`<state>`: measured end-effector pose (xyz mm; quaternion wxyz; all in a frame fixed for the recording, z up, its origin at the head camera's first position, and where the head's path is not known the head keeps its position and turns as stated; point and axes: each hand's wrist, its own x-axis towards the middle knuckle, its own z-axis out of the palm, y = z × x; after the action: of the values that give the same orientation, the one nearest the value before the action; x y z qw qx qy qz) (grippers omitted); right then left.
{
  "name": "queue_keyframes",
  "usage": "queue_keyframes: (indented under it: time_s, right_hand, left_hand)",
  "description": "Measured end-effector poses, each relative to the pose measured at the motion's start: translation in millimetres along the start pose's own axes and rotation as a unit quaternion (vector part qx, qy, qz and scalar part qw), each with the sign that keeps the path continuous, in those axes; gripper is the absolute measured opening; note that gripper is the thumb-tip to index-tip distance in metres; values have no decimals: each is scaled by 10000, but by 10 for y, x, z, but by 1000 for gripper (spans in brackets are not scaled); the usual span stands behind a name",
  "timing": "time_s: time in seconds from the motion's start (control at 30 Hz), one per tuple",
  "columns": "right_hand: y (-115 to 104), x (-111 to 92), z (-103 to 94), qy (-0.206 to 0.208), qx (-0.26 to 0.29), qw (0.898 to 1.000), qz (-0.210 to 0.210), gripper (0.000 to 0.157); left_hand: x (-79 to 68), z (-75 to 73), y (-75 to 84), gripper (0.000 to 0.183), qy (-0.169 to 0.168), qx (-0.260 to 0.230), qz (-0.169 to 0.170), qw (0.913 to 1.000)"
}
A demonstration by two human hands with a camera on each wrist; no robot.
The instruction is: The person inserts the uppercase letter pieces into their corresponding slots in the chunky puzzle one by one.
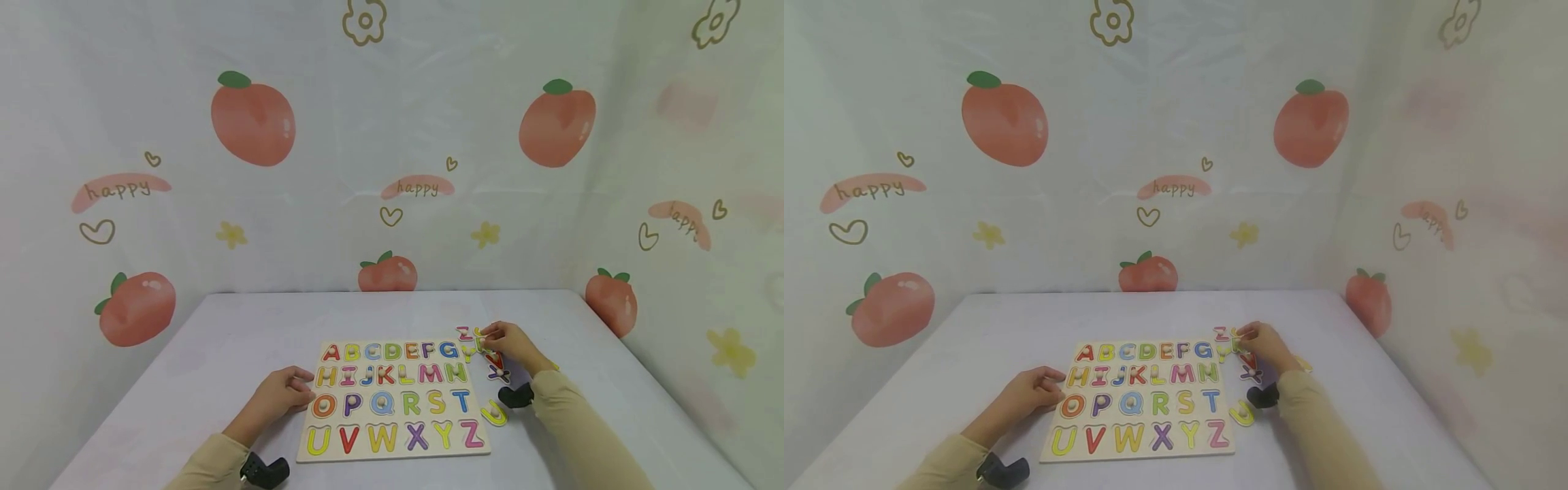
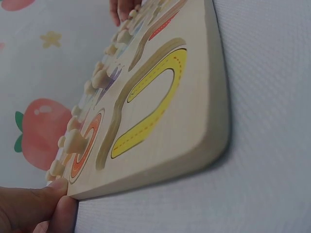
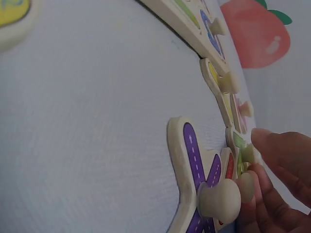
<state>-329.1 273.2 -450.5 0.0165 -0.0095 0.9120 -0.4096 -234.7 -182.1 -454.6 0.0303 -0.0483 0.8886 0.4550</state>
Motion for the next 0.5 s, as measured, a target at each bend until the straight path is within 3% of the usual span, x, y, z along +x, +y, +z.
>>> queue_keyframes:
  time_s: [0.5]
  right_hand:
    - [-77,1,42,79,-342,9994,6,16]
  left_hand:
    - [-5,4,6,37,18,15,55,10000]
